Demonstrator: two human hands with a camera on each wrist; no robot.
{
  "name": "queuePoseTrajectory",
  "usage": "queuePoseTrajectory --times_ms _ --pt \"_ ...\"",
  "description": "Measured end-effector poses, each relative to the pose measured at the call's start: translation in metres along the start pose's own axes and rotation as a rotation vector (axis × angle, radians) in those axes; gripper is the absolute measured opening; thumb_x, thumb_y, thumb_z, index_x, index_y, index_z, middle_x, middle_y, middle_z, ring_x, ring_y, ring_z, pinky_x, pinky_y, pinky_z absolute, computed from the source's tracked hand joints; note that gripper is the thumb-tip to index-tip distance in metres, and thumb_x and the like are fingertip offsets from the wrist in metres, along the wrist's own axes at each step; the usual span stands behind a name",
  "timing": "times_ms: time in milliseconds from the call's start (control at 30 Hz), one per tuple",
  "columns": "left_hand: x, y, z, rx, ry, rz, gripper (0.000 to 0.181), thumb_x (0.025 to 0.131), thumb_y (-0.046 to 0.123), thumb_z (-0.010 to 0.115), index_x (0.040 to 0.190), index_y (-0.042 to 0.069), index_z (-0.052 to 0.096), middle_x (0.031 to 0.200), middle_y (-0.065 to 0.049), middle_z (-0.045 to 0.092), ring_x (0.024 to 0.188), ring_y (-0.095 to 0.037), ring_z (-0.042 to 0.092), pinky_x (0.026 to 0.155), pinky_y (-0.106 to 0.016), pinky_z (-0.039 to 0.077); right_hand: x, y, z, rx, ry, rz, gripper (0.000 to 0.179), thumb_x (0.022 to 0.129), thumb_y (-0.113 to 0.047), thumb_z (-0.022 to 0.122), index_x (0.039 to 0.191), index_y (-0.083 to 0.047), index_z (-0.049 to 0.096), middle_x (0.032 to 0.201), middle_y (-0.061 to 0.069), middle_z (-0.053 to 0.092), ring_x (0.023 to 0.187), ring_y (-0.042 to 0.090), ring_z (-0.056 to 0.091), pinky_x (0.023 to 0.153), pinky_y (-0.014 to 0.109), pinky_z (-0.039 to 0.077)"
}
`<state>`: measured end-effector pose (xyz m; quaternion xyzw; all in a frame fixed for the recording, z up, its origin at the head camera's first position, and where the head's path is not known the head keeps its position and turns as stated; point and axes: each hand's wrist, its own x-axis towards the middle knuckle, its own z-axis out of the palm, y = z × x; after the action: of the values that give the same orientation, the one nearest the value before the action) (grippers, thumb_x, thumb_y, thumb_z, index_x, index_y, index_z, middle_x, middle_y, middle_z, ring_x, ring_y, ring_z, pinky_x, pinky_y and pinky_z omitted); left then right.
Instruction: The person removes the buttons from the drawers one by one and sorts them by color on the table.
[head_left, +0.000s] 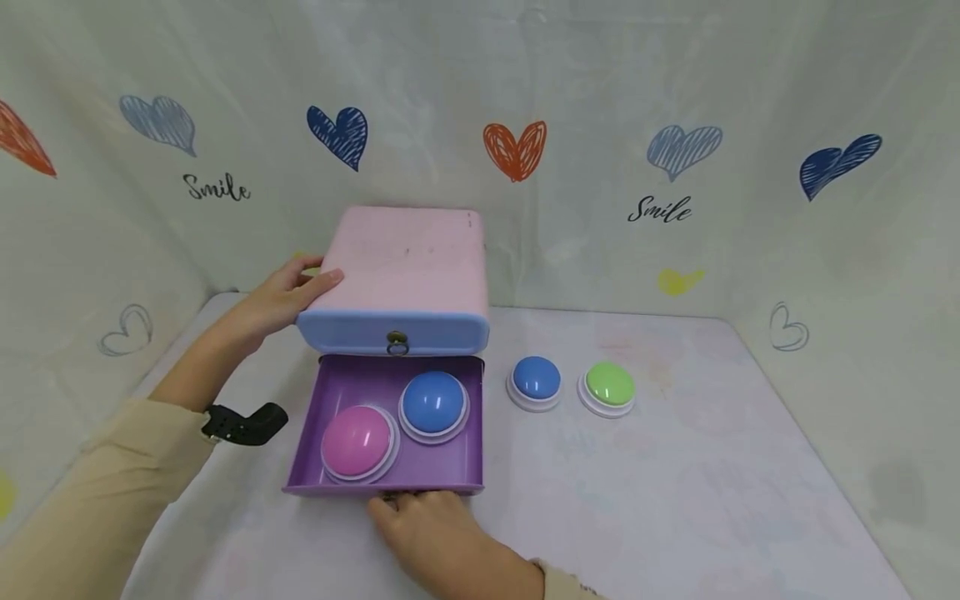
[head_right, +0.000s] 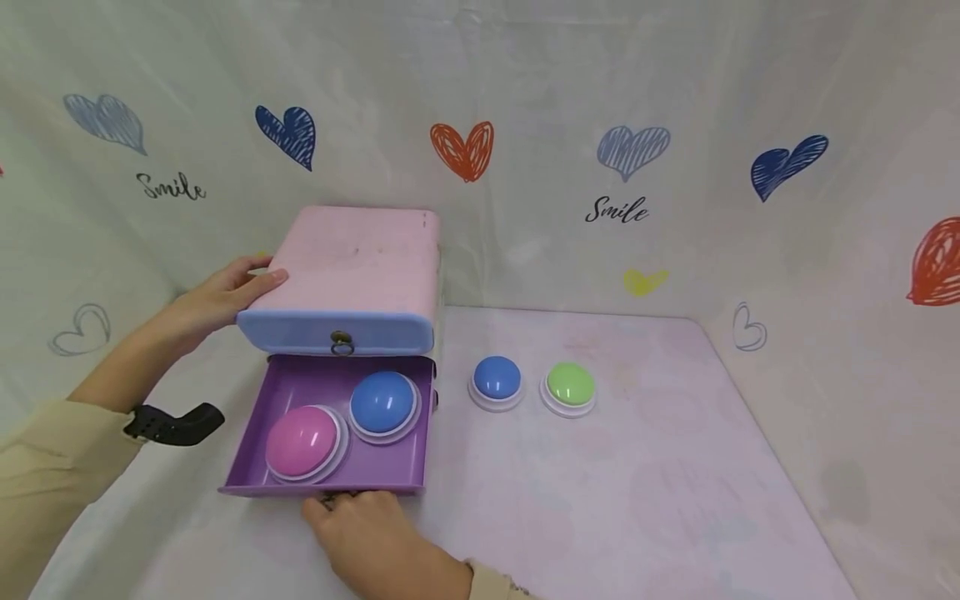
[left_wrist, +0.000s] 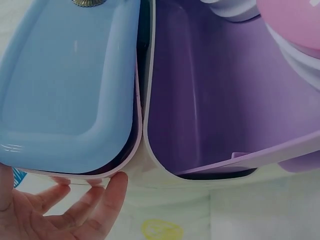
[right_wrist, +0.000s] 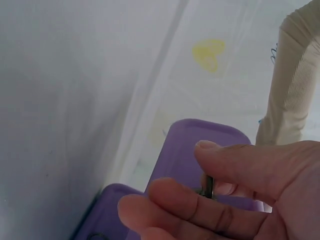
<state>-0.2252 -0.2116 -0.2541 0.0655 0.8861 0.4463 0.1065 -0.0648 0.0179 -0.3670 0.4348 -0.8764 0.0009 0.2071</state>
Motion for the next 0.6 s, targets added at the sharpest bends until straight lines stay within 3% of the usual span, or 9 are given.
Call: queuePoseTrajectory --times_ms 167,367,600 --pt "0.0001 0.0001 0.0011 -0.006 0.002 0.005 0.074 0.096 0.048 0.035 0.148 0.003 0.008 0.139 -0.032 0.032 0.117 -0.041 0.044 0.098 -0.053 0.035 -0.0031 -0.0029 -0.0001 -0.005 0.012 0.007 0.010 0.082 -0.019 0.064 0.081 -0.021 0.055 0.065 -0.008 0.059 0.054 0.007 0.052 0.040 0.022 0.025" --pt "-0.0009 -0.0004 0.0011 0.008 0.004 0.002 0.073 0.096 0.048 0.034 0.148 0.003 0.008 0.138 -0.032 0.033 0.115 -0.040 0.045 0.096 -0.051 0.037 -0.0059 -0.0064 -0.0004 0.024 -0.032 0.041 0.015 0.082 -0.026 0.066 0.082 -0.020 0.052 0.067 -0.008 0.058 0.054 0.006 0.052 0.039 0.022 0.022" --pt "-0.0002 -0.0007 0.0002 0.004 0.004 0.008 0.073 0.097 0.048 0.033 0.148 0.002 0.009 0.136 -0.031 0.035 0.114 -0.038 0.045 0.094 -0.047 0.038 -0.0087 -0.0023 -0.0088 0.105 -0.187 0.076 0.028 0.083 -0.039 0.067 0.091 -0.017 0.052 0.074 -0.008 0.058 0.062 0.005 0.053 0.046 0.020 0.030"
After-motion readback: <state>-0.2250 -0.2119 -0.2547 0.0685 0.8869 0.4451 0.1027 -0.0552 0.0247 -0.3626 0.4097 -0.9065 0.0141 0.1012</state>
